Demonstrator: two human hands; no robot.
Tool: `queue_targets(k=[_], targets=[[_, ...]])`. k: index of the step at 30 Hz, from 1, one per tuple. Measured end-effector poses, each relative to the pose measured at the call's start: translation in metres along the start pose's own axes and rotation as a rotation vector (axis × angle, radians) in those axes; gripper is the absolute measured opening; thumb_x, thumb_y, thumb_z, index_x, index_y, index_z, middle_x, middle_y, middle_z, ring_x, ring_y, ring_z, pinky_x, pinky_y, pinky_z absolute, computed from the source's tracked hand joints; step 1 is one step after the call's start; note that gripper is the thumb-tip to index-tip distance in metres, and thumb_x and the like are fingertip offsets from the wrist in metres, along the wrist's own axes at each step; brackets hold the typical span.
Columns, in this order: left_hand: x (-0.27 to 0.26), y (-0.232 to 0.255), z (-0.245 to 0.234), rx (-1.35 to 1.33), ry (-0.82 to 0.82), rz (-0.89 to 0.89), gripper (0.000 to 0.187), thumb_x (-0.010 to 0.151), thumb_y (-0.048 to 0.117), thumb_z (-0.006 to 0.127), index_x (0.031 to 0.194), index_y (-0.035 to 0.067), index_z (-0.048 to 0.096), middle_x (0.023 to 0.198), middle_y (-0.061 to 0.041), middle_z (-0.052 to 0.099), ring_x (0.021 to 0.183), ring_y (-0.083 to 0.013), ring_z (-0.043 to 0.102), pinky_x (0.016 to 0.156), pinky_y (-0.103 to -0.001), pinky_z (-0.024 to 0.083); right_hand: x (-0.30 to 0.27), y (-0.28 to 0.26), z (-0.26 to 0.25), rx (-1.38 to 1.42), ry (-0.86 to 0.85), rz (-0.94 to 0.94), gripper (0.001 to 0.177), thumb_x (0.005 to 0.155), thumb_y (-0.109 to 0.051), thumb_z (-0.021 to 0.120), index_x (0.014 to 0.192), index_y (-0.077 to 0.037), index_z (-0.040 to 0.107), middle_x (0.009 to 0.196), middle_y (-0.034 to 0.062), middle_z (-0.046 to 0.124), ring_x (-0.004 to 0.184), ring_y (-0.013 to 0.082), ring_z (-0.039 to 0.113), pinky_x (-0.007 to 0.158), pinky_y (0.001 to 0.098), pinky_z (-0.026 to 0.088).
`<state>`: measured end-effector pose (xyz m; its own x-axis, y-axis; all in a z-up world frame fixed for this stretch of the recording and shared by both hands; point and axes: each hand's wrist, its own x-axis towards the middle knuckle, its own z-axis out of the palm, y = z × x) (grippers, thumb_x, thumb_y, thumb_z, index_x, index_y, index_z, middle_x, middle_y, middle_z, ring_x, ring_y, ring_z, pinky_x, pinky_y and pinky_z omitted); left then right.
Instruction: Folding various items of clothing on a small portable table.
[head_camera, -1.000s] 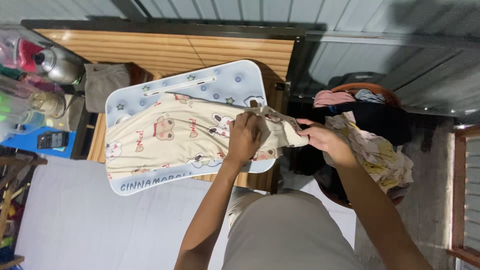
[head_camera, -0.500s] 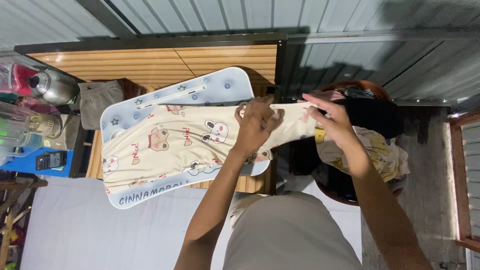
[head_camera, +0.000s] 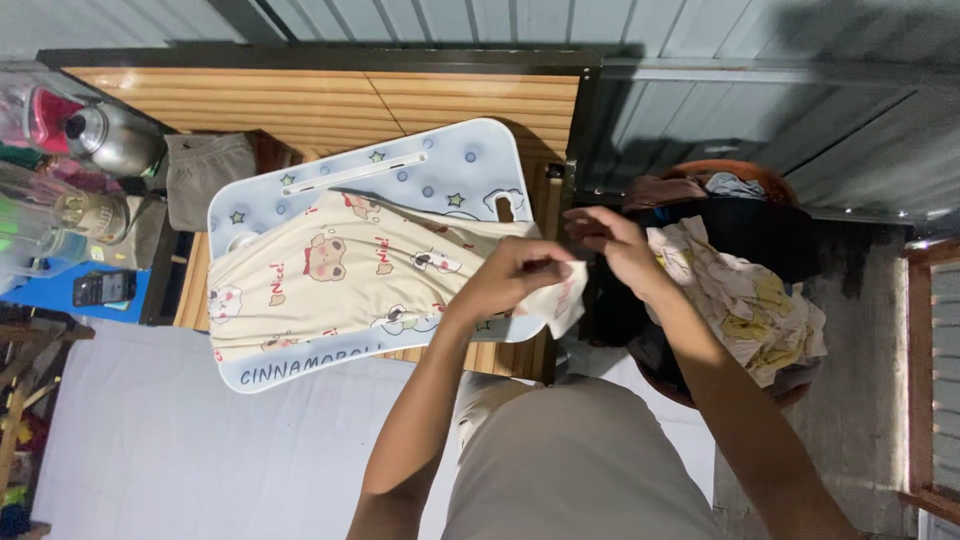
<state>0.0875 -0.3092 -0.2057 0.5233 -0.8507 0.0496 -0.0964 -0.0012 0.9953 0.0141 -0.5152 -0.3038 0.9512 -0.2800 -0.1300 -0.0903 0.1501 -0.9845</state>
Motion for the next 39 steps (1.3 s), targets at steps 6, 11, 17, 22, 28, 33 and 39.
queue_targets(k=[6,11,17,22,28,33,39], targets=[[-0.044,-0.015,-0.038,0.146,-0.036,-0.274,0.014,0.090,0.010,0.070,0.104,0.007,0.072,0.087,-0.018,0.072,0.091,-0.0276,0.066,0.092,-0.043,0.050,0.029,0.058,0.021,-0.269,-0.134,0.132,0.067,0.078,0.010,0.052,0.142,-0.009,0.054,0.144,0.0286,0.052,0.144,0.0477,0.038,0.119,0.0587,0.028],[-0.061,-0.021,-0.033,0.305,0.021,-0.446,0.021,0.093,0.022,0.064,0.112,0.014,0.070,0.097,-0.027,0.072,0.100,-0.0488,0.068,0.090,-0.052,0.050,0.029,0.039,0.034,-0.341,-0.194,0.342,0.074,0.082,-0.003,0.060,0.154,-0.008,0.042,0.153,0.0330,0.042,0.151,0.0430,0.029,0.123,0.0552,0.023],[-0.067,-0.041,-0.032,0.296,0.067,-0.443,0.015,0.095,0.024,0.062,0.105,0.017,0.071,0.074,-0.018,0.066,0.076,-0.0360,0.065,0.079,-0.045,0.051,0.047,0.118,-0.022,-0.571,-0.171,0.210,0.040,0.089,-0.030,0.072,0.122,-0.008,0.070,0.121,0.0196,0.067,0.120,0.0387,0.060,0.102,0.0490,0.044],[-0.053,-0.040,-0.028,0.344,0.052,-0.408,0.015,0.093,0.022,0.065,0.105,0.024,0.073,0.061,-0.011,0.060,0.065,-0.0266,0.062,0.070,-0.039,0.050,0.031,0.077,-0.044,-0.508,-0.060,0.104,0.031,0.086,-0.032,0.077,0.108,-0.011,0.071,0.100,0.0094,0.068,0.099,0.0235,0.060,0.090,0.0377,0.045],[-0.014,-0.023,-0.013,0.266,0.098,-0.126,0.017,0.091,0.008,0.069,0.101,0.020,0.076,0.094,-0.007,0.076,0.072,-0.0192,0.069,0.067,-0.031,0.055,0.003,-0.009,-0.053,-0.509,-0.034,-0.017,0.026,0.084,-0.006,0.073,0.110,-0.008,0.074,0.096,0.0157,0.072,0.094,0.0205,0.063,0.083,0.0378,0.050],[0.016,-0.017,0.012,0.308,0.151,0.171,0.008,0.093,0.008,0.073,0.100,0.006,0.073,0.147,-0.016,0.055,0.121,-0.0470,0.062,0.099,-0.051,0.052,-0.017,-0.055,-0.046,-0.501,0.030,-0.131,0.040,0.083,0.000,0.071,0.121,-0.013,0.072,0.108,0.0112,0.074,0.107,0.0170,0.065,0.092,0.0342,0.050],[0.030,-0.004,0.020,0.330,0.164,0.172,0.009,0.094,0.011,0.071,0.102,0.009,0.074,0.126,-0.013,0.068,0.113,-0.0418,0.067,0.098,-0.050,0.052,-0.025,-0.064,-0.047,-0.333,0.095,-0.271,0.021,0.098,-0.009,0.067,0.118,-0.003,0.063,0.104,0.0145,0.071,0.099,0.0184,0.062,0.094,0.0403,0.050]])
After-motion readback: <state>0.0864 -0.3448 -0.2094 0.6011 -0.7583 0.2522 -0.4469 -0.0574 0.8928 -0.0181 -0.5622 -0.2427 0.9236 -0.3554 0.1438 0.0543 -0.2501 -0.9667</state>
